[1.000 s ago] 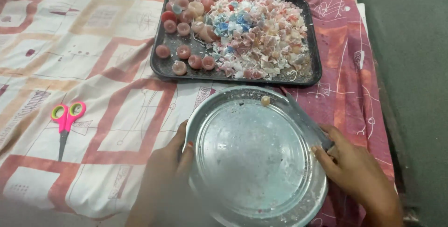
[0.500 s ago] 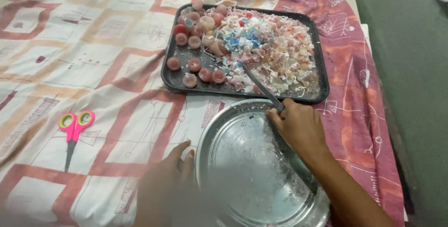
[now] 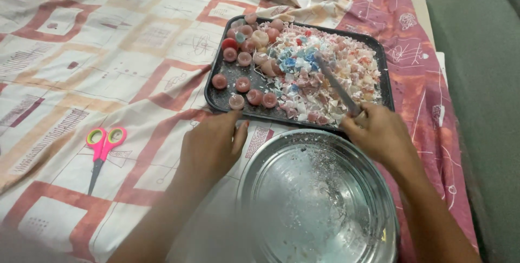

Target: Scraping and cleaning small wax pieces from a metal plate and tray.

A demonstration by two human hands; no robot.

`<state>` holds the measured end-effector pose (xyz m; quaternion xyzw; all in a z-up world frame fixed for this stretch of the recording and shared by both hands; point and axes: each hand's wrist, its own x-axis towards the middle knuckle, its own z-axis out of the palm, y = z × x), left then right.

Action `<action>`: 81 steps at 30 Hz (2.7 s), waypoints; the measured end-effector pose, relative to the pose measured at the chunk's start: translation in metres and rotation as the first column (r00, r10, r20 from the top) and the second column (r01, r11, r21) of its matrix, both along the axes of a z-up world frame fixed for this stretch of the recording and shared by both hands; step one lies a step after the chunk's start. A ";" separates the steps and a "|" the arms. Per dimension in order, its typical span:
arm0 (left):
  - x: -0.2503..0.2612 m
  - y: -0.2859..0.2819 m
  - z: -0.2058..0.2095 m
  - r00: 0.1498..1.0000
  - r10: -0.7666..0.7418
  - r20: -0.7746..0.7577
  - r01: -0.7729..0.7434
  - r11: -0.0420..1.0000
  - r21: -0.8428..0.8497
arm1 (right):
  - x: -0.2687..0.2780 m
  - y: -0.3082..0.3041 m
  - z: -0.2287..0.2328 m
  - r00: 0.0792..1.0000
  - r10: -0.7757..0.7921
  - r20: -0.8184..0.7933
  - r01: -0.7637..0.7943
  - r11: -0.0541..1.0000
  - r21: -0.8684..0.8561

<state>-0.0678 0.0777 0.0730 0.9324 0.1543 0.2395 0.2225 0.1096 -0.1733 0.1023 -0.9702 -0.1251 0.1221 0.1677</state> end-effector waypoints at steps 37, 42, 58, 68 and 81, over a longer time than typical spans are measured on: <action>-0.017 -0.085 -0.034 0.834 -0.522 -0.180 0.415 0.807 -0.420 | -0.104 -0.117 -0.090 0.975 -0.144 -0.169 0.200 0.901 0.385; -0.039 -0.092 -0.011 0.653 -0.735 0.183 0.752 0.658 -0.042 | -0.123 -0.116 -0.076 0.961 0.017 -0.274 0.106 0.899 0.426; -0.043 -0.097 -0.027 0.888 -0.439 -0.137 0.435 0.898 -0.062 | -0.137 -0.095 -0.061 0.980 0.001 -0.200 0.056 0.959 0.278; -0.037 -0.118 -0.035 0.976 -0.215 -0.037 0.213 0.976 -0.048 | -0.156 -0.050 -0.034 0.997 0.070 -0.032 -0.058 0.958 0.280; -0.037 -0.117 -0.040 0.975 -0.219 0.025 0.220 0.974 -0.054 | -0.156 -0.039 -0.042 0.972 0.202 0.123 -0.223 0.956 0.189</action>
